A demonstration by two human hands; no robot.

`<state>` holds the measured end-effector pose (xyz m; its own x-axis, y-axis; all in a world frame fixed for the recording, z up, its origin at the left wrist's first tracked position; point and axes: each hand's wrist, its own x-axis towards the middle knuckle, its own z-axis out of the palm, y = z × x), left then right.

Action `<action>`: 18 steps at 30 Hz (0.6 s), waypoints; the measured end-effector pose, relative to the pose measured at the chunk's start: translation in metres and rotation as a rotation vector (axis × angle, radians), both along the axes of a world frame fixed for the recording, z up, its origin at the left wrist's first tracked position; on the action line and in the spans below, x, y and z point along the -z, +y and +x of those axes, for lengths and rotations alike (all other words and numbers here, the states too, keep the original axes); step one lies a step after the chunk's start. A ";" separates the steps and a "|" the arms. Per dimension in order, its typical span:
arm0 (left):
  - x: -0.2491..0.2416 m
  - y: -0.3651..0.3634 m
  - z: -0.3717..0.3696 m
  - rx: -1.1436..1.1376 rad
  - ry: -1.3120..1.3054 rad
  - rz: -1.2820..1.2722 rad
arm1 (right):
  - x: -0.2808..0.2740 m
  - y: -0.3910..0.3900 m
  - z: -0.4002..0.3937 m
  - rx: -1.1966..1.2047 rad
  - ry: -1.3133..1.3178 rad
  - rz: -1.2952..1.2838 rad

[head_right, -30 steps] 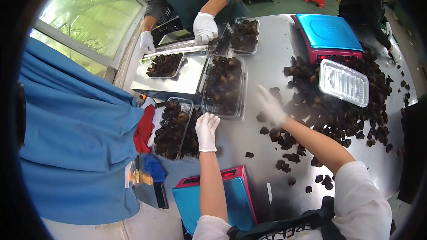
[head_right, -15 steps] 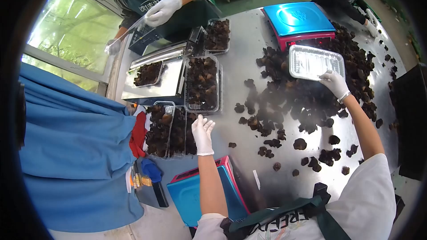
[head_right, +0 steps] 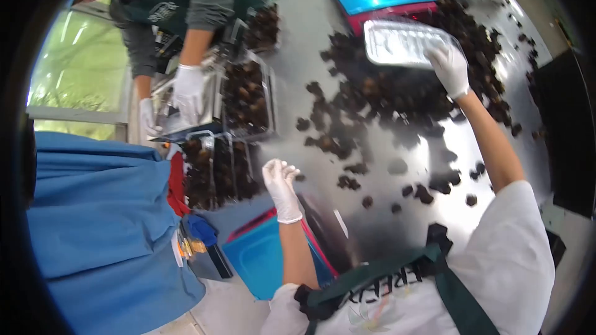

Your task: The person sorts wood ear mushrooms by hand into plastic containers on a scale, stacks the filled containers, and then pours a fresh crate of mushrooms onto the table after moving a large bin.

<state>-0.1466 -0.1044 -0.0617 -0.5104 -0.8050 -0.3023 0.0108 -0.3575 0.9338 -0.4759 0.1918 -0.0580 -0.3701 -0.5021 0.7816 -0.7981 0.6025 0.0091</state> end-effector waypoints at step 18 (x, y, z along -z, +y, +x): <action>0.037 0.168 0.093 0.637 -0.484 -0.771 | 0.015 0.158 0.402 -0.123 -0.870 0.133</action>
<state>-0.0539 0.0636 -0.0990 -0.8613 -0.4955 -0.1128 -0.3938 0.5107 0.7643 -0.0740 0.3498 -0.0731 -0.7431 -0.6443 0.1808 -0.6141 0.5492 -0.5668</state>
